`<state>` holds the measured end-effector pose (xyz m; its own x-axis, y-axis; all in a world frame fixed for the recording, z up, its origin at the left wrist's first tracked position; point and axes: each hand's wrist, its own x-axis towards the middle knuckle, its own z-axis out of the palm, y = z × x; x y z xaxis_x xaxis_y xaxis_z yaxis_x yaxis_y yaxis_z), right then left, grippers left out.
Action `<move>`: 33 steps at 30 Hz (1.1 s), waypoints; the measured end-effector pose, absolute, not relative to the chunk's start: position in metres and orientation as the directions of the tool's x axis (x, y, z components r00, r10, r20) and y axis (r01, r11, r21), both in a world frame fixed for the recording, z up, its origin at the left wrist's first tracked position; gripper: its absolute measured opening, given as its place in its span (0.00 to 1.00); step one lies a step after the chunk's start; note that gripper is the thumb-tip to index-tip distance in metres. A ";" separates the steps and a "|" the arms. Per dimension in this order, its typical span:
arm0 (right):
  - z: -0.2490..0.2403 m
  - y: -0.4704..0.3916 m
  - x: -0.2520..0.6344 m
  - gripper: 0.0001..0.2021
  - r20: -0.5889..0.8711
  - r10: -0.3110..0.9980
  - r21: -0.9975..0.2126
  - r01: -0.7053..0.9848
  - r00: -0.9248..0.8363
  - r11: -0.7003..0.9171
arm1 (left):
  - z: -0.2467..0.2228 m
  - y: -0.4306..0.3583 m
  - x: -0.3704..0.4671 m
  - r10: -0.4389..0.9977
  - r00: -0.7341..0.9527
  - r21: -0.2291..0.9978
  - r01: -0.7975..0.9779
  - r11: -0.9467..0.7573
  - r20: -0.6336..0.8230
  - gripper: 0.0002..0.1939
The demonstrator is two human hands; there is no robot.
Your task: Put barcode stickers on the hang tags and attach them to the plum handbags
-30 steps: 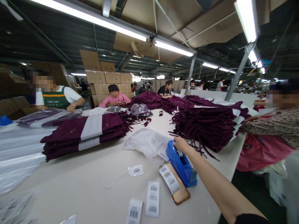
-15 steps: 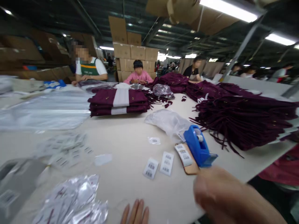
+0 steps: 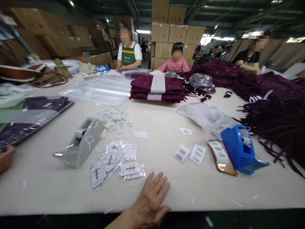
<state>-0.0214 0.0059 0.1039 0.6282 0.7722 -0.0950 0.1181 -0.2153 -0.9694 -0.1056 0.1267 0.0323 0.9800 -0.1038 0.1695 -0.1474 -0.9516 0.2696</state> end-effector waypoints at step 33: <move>0.021 0.125 0.000 0.04 0.182 0.876 -0.767 0.621 0.447 -0.157 | -0.001 0.241 -0.161 0.338 0.788 0.159 0.299 -0.941 0.515 0.22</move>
